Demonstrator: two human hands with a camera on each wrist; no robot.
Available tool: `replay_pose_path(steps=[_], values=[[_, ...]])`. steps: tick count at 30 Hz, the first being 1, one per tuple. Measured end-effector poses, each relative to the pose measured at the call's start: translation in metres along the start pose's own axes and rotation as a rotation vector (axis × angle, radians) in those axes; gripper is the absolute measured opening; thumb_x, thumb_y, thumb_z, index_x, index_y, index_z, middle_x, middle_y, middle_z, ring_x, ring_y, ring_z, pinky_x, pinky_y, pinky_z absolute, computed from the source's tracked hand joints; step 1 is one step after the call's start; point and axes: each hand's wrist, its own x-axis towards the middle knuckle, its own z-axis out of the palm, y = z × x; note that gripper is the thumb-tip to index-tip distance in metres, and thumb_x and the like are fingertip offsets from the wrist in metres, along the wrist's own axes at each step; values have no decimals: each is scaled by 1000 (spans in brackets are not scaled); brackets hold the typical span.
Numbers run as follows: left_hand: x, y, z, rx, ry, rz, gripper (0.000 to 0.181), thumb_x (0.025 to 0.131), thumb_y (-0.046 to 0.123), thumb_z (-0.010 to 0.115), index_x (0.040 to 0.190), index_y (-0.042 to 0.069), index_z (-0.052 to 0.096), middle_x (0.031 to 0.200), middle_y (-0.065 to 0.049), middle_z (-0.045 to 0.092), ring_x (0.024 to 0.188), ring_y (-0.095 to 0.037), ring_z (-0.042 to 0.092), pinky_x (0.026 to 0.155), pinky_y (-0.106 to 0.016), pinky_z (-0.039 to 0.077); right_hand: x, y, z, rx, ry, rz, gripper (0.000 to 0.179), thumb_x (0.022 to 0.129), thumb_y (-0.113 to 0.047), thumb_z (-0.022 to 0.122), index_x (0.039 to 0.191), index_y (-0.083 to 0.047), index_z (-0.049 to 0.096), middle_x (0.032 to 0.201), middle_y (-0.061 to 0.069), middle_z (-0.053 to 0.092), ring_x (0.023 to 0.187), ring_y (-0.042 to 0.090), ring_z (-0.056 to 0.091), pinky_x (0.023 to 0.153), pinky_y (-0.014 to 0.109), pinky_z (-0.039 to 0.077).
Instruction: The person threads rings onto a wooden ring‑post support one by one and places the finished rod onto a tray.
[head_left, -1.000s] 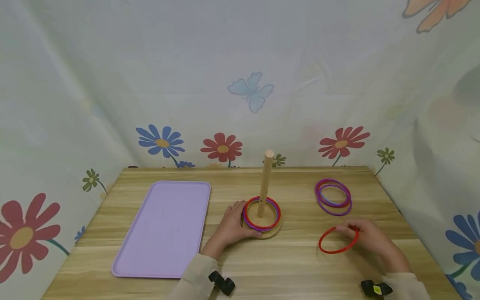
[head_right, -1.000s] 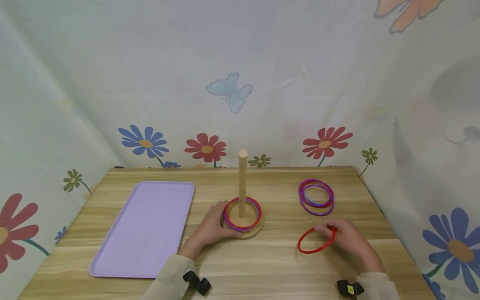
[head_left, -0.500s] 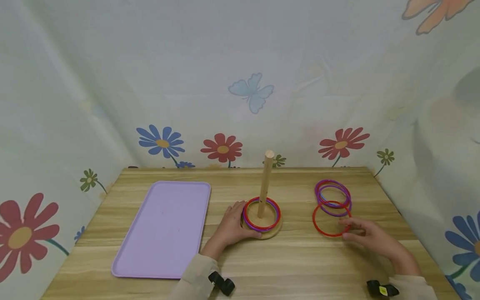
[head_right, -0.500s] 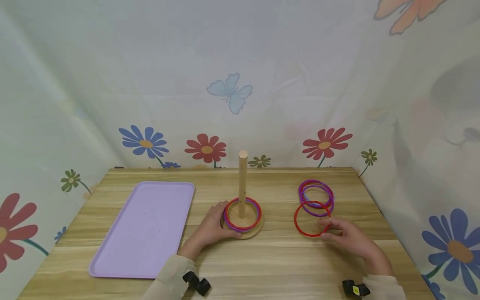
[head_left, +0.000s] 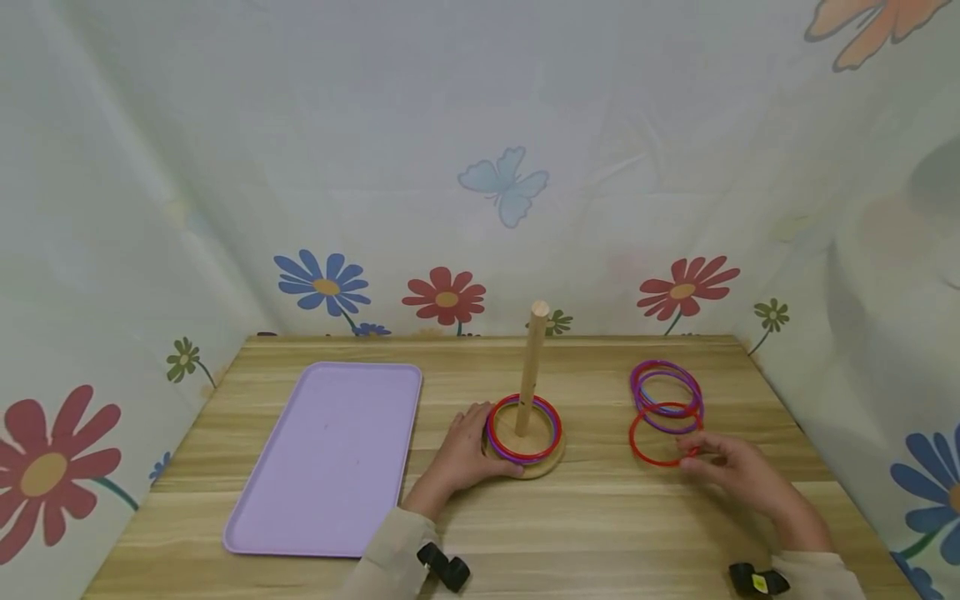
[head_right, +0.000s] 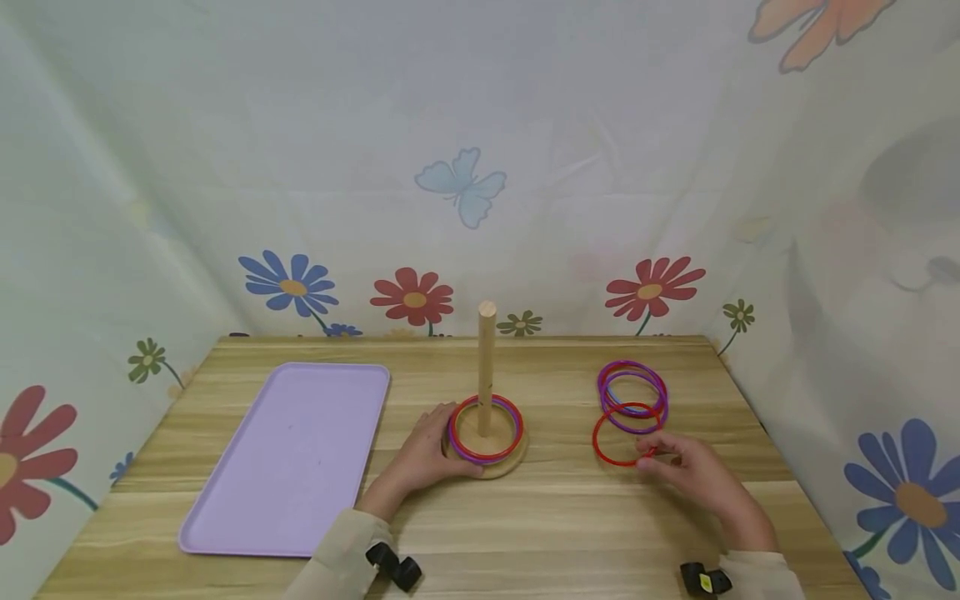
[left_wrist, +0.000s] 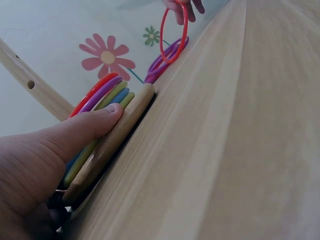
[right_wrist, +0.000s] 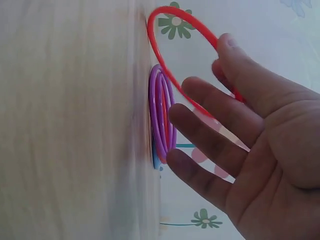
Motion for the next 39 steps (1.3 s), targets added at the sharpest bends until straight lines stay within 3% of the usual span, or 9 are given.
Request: replay_pose_path(steps=[5,8,12,16,20,25,31,36,39], values=[[0,0,0,-5,1,-2,122,69,51,97,161,-1,36,165,-23,38,158,-39,25,131,-55,11,1,2,3,-27,79,-40,11,93,-2,78,97,-11,73,96,5,74,91,0,63,73,24,56],[0,0,0,-8,-1,-10,123,70,52,97,162,-1,35,165,-22,38,158,-39,24,131,-54,11,0,2,4,-15,101,-23,15,91,-4,80,91,-16,70,128,28,67,127,32,61,98,52,56],[0,0,0,-9,2,-6,122,70,53,96,161,-1,35,165,-22,38,158,-39,24,131,-54,11,-1,2,3,70,110,4,14,90,-3,80,90,-13,69,150,50,37,146,71,13,104,89,22],[0,2,0,-10,0,-12,122,70,53,96,162,0,35,166,-21,37,159,-38,23,131,-53,10,-1,3,4,93,118,-2,13,90,-1,80,89,-10,71,143,44,50,147,66,21,125,50,29],[-1,1,0,-6,2,-15,123,70,53,96,162,-1,35,166,-21,37,158,-38,24,131,-53,11,-1,4,6,64,136,-21,12,90,-3,80,90,-12,72,142,39,55,153,43,30,106,2,23],[-1,2,-1,-2,6,-8,123,70,53,96,162,0,35,165,-22,38,158,-38,25,131,-53,11,0,6,9,33,162,-20,14,88,-2,82,88,-12,72,137,36,60,145,-3,32,112,17,35],[-1,1,-1,3,5,-1,122,70,53,96,161,0,36,165,-22,38,158,-38,26,131,-53,11,2,4,8,48,134,49,11,90,-3,81,89,-6,70,147,41,49,145,61,34,106,80,35],[-1,1,-1,2,2,-7,123,70,54,96,162,0,36,166,-21,37,158,-38,25,131,-53,11,2,3,8,31,147,93,9,92,-6,80,90,-5,71,140,42,55,142,67,32,114,71,35],[-1,1,0,1,3,-4,123,69,55,96,162,0,36,165,-22,38,158,-38,25,131,-53,11,3,3,7,39,190,91,6,94,-6,79,92,-3,73,139,40,57,142,66,33,118,31,40]])
